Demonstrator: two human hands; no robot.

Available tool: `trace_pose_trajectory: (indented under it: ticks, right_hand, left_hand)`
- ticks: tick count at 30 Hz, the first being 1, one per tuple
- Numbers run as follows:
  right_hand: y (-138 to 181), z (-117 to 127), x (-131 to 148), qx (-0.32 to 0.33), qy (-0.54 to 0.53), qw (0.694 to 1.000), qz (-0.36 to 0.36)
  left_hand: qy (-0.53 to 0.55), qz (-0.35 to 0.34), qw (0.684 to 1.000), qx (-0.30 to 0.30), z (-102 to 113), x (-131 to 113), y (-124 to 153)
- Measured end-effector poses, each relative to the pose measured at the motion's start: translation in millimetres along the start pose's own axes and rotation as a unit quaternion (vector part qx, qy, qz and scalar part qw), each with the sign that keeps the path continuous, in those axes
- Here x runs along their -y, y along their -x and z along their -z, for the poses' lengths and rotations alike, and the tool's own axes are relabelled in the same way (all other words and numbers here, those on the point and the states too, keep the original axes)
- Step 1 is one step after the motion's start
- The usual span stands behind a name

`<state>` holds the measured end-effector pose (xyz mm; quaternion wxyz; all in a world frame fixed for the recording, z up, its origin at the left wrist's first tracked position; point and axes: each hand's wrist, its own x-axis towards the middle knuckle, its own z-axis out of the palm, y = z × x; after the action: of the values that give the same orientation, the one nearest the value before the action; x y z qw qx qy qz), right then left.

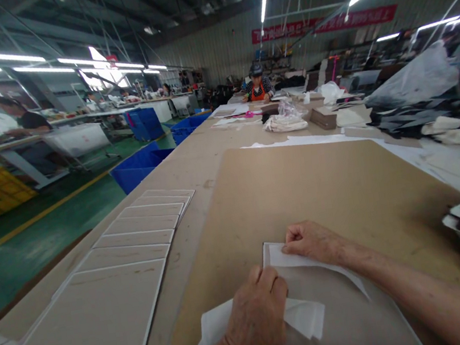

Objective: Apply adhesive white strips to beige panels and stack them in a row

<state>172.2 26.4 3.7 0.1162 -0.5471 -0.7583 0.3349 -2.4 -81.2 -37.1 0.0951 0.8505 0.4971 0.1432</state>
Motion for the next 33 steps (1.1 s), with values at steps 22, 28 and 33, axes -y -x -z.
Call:
trace_pose_trajectory:
  ticks: [22,28,33]
  right_hand:
    - [-17.6,-5.9,0.2,0.014,0.058,0.998,0.011]
    - [-17.6,-6.0,-2.3,0.018,0.056,0.998,0.026]
    - [-19.4,-9.6,-1.2,0.02,0.054,0.998,0.038]
  left_hand:
    - [-0.05,0.047,0.996,0.064,-1.7,4.0,-7.7]
    - [-0.049,0.051,0.995,0.07,2.5,1.7,-9.4]
    - [-0.055,0.04,0.995,0.076,5.3,0.8,-11.7]
